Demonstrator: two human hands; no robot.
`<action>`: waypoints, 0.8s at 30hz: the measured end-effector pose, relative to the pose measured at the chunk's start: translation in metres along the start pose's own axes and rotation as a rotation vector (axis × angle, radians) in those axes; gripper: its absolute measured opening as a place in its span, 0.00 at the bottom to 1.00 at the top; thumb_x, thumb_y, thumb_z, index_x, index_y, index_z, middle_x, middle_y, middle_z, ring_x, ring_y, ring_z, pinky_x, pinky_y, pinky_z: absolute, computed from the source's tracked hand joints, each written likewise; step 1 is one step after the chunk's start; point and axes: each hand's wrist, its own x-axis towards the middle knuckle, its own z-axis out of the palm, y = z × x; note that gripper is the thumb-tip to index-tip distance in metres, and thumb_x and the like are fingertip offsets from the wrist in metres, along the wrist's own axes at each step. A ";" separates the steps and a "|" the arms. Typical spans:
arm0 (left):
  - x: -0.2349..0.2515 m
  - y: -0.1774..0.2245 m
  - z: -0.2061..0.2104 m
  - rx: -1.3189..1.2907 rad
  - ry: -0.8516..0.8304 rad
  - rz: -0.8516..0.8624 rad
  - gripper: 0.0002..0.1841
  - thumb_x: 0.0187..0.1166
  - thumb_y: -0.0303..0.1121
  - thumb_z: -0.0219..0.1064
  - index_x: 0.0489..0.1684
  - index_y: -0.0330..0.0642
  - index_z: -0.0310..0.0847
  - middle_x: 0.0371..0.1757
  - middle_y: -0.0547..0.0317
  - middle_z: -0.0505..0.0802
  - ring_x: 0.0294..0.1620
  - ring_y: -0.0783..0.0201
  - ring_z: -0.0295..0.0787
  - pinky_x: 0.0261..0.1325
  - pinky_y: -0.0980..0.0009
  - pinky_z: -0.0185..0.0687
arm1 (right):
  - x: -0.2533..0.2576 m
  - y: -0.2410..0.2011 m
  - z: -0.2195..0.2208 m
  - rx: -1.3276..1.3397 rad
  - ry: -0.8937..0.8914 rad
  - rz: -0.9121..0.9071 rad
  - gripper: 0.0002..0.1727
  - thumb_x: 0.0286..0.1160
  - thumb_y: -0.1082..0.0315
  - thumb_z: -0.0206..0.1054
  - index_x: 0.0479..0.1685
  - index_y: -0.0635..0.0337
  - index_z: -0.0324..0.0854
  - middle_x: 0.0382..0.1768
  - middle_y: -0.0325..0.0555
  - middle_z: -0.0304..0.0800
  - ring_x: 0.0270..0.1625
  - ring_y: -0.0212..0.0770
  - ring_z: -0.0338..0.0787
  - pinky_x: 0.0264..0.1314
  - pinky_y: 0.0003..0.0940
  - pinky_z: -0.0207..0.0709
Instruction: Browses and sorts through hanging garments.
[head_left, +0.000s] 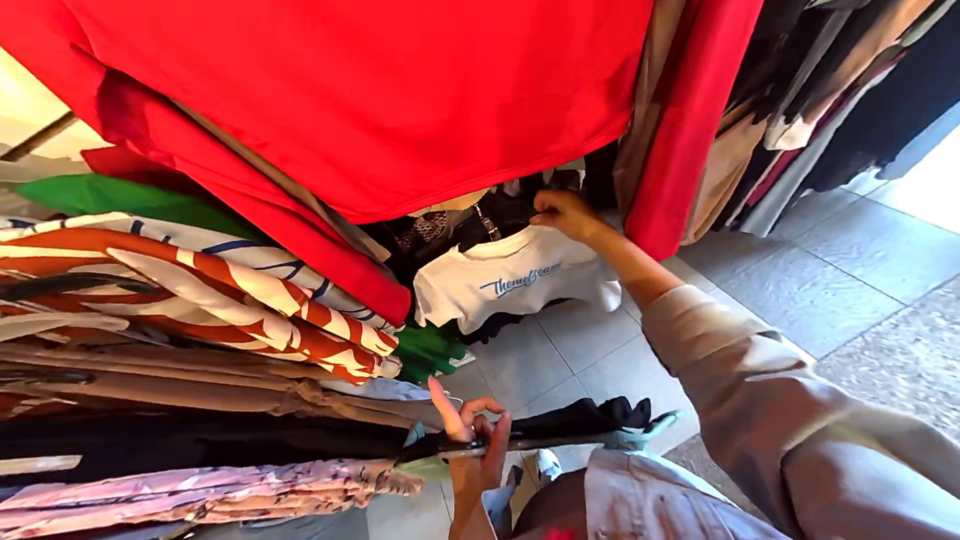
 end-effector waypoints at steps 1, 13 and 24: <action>0.001 -0.001 0.000 0.018 -0.009 0.004 0.56 0.71 0.21 0.66 0.88 0.26 0.12 0.43 0.60 0.89 0.21 0.87 0.74 0.26 0.89 0.73 | -0.011 -0.001 -0.008 -0.011 0.003 0.017 0.13 0.79 0.70 0.70 0.50 0.75 0.82 0.47 0.68 0.87 0.54 0.63 0.87 0.63 0.62 0.76; 0.017 -0.012 0.010 0.259 -0.088 -0.111 0.27 0.83 0.34 0.61 0.79 0.27 0.72 0.83 0.35 0.76 0.76 0.57 0.82 0.66 0.66 0.85 | -0.167 -0.014 0.106 0.009 -0.078 0.087 0.09 0.76 0.70 0.71 0.50 0.60 0.87 0.38 0.57 0.93 0.42 0.61 0.94 0.46 0.67 0.84; 0.004 -0.002 -0.003 0.144 0.154 0.002 0.44 0.72 0.25 0.69 0.87 0.18 0.46 0.55 0.52 0.94 0.53 0.75 0.91 0.61 0.79 0.84 | -0.080 -0.026 0.089 0.081 -0.308 -0.210 0.15 0.82 0.71 0.66 0.60 0.71 0.86 0.55 0.65 0.92 0.60 0.61 0.91 0.68 0.60 0.79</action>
